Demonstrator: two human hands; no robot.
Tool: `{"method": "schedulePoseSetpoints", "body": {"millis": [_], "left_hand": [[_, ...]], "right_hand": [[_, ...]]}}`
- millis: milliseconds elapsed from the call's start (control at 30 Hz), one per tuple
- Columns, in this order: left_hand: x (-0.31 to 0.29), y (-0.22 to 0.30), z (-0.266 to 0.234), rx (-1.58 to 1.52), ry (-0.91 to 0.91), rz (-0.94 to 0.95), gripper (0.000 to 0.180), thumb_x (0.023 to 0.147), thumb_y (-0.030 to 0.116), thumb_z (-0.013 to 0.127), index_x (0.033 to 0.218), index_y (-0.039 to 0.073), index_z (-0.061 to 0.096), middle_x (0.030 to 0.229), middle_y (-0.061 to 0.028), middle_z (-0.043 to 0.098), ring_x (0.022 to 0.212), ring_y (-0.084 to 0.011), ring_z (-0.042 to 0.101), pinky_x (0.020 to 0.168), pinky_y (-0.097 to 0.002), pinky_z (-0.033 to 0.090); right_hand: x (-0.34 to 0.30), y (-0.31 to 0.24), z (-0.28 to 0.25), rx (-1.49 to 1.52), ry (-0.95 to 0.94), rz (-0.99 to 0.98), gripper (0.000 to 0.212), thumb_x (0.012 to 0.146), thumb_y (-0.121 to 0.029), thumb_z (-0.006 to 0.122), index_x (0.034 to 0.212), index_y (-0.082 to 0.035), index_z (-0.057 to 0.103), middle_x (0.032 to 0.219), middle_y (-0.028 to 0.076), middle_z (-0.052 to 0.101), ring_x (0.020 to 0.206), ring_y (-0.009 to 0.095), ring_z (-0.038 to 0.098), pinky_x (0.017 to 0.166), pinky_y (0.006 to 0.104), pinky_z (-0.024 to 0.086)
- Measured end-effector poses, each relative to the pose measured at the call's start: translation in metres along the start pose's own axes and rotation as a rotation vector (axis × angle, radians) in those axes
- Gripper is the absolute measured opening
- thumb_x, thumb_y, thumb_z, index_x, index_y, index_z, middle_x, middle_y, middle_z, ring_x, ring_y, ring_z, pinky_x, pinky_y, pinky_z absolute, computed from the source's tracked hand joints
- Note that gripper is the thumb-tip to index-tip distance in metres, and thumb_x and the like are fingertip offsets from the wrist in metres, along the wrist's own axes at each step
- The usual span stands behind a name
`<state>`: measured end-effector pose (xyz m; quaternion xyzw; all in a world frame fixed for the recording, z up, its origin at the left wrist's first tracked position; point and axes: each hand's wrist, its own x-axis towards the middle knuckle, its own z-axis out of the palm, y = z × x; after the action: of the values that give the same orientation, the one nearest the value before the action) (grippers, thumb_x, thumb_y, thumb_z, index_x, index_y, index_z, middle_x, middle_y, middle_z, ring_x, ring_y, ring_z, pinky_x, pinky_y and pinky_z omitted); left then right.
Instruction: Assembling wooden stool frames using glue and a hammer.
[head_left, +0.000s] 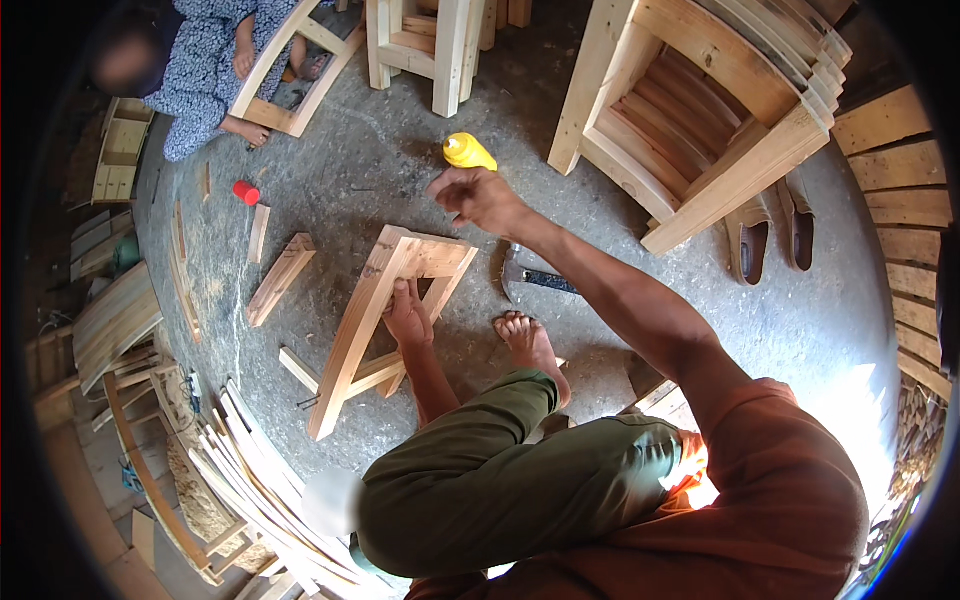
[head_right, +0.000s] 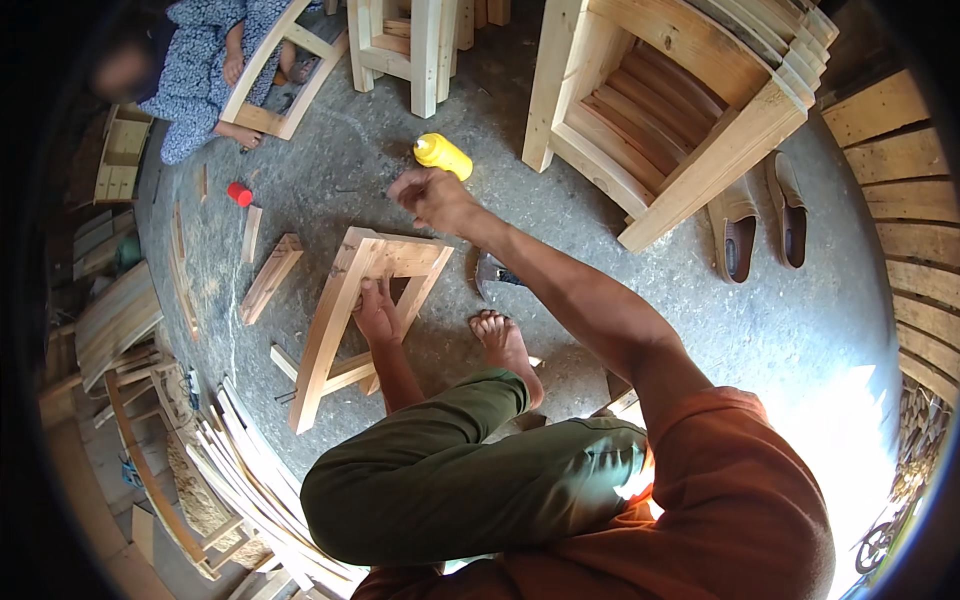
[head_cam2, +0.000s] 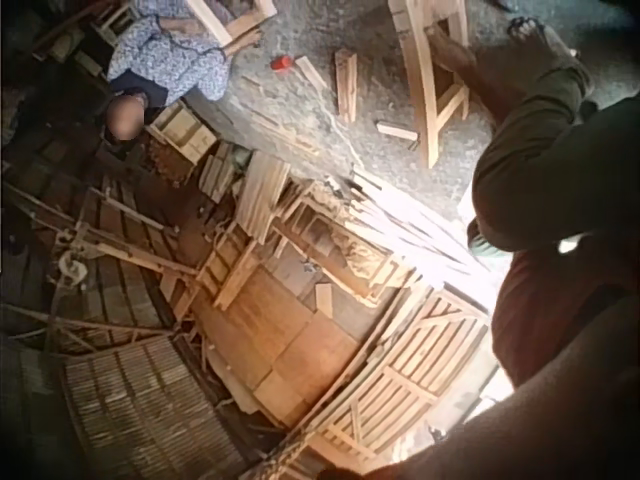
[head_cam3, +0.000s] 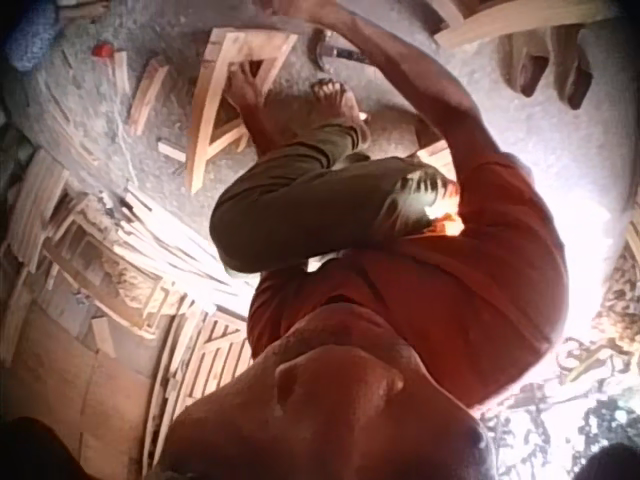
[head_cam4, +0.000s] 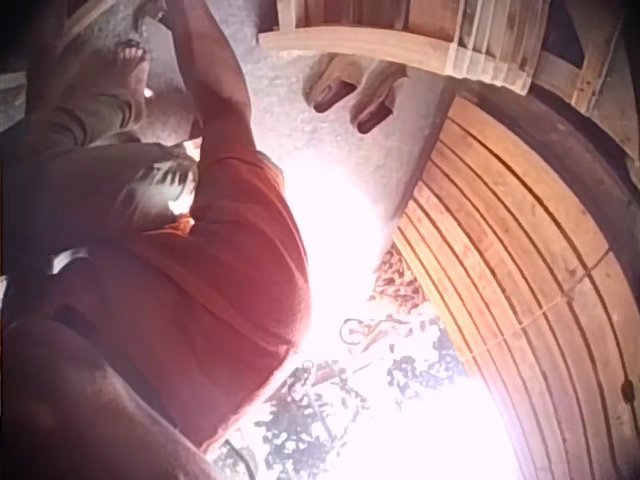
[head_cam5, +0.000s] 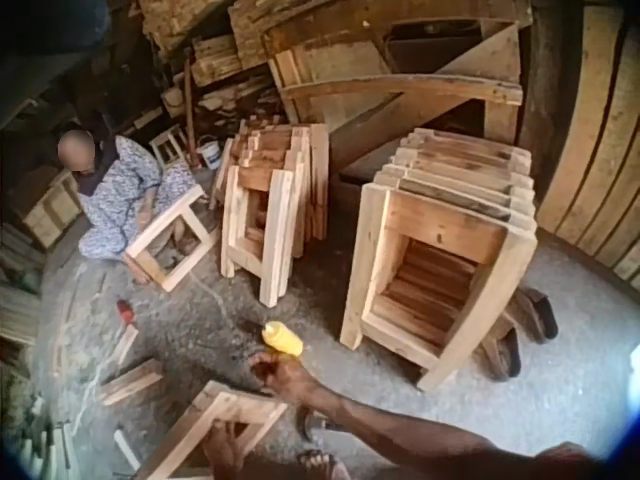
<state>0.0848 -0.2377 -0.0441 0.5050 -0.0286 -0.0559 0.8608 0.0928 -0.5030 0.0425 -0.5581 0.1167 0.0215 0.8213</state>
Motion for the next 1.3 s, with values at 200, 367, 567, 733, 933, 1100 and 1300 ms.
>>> {"method": "schedulePoseSetpoints", "body": {"millis": [200, 367, 567, 733, 933, 1100, 1300], "left_hand": [[0.000, 0.007, 0.005, 0.114, 0.040, -0.053, 0.050, 0.096, 0.015, 0.065, 0.142, 0.011, 0.046, 0.148, -0.0076, 0.048, 0.141, -0.0288, 0.041, 0.119, -0.0528, 0.027], [0.001, 0.007, 0.002, 0.110, 0.017, -0.057, 0.051, 0.096, 0.014, 0.064, 0.143, 0.012, 0.045, 0.150, -0.0078, 0.046, 0.142, -0.0291, 0.039, 0.119, -0.0526, 0.027], [-0.001, 0.008, 0.011, -0.006, 0.077, -0.015, 0.051, 0.093, 0.002, 0.064, 0.140, 0.006, 0.047, 0.139, -0.0101, 0.055, 0.131, -0.0291, 0.050, 0.117, -0.0487, 0.034], [-0.019, 0.047, 0.034, 0.585, -0.047, -0.222, 0.047, 0.090, 0.006, 0.069, 0.133, -0.002, 0.052, 0.133, -0.0104, 0.061, 0.124, -0.0225, 0.057, 0.108, -0.0344, 0.042], [-0.047, 0.154, 0.066, 1.005, -0.177, -0.282, 0.057, 0.078, 0.012, 0.083, 0.129, 0.000, 0.060, 0.121, -0.0175, 0.067, 0.111, -0.0281, 0.066, 0.089, -0.0359, 0.053], [-0.010, 0.187, 0.083, 1.539, -0.210, 0.435, 0.096, 0.072, 0.010, 0.086, 0.152, 0.008, 0.033, 0.132, -0.0217, 0.061, 0.116, -0.0282, 0.063, 0.098, -0.0383, 0.048], [0.039, 0.168, 0.090, 1.556, -0.472, -0.303, 0.117, 0.072, 0.014, 0.086, 0.159, 0.014, 0.008, 0.136, -0.0261, 0.056, 0.126, -0.0324, 0.057, 0.103, -0.0407, 0.044]], "right_hand": [[0.015, 0.019, 0.018, -0.481, -0.250, -0.305, 0.047, 0.084, 0.009, 0.052, 0.127, -0.007, 0.063, 0.119, 0.010, 0.069, 0.105, 0.022, 0.067, 0.091, 0.0340, 0.055], [0.016, -0.001, 0.024, -0.464, -0.410, -0.356, 0.048, 0.085, 0.000, 0.063, 0.132, -0.009, 0.061, 0.119, 0.011, 0.069, 0.107, 0.023, 0.066, 0.096, 0.0360, 0.052], [0.019, -0.011, 0.030, -0.532, -0.538, -0.312, 0.051, 0.090, -0.035, 0.074, 0.133, -0.010, 0.062, 0.102, 0.009, 0.069, 0.091, 0.019, 0.065, 0.085, 0.0342, 0.053], [0.019, -0.008, 0.034, -0.526, -0.493, -0.327, 0.049, 0.091, -0.035, 0.073, 0.132, -0.010, 0.062, 0.108, 0.010, 0.070, 0.096, 0.018, 0.065, 0.087, 0.0332, 0.053], [0.017, -0.005, 0.035, -0.451, -0.519, -0.167, 0.047, 0.093, -0.035, 0.071, 0.133, -0.011, 0.061, 0.116, 0.003, 0.066, 0.095, 0.013, 0.060, 0.085, 0.0297, 0.051], [0.015, -0.007, 0.039, -0.426, -0.496, -0.224, 0.047, 0.092, -0.032, 0.073, 0.133, -0.012, 0.061, 0.115, 0.004, 0.067, 0.090, 0.013, 0.061, 0.077, 0.0280, 0.053], [0.014, -0.007, 0.040, -0.384, -0.487, -0.143, 0.048, 0.093, -0.034, 0.072, 0.134, -0.012, 0.060, 0.102, 0.002, 0.064, 0.092, 0.012, 0.060, 0.083, 0.0284, 0.052]]}}
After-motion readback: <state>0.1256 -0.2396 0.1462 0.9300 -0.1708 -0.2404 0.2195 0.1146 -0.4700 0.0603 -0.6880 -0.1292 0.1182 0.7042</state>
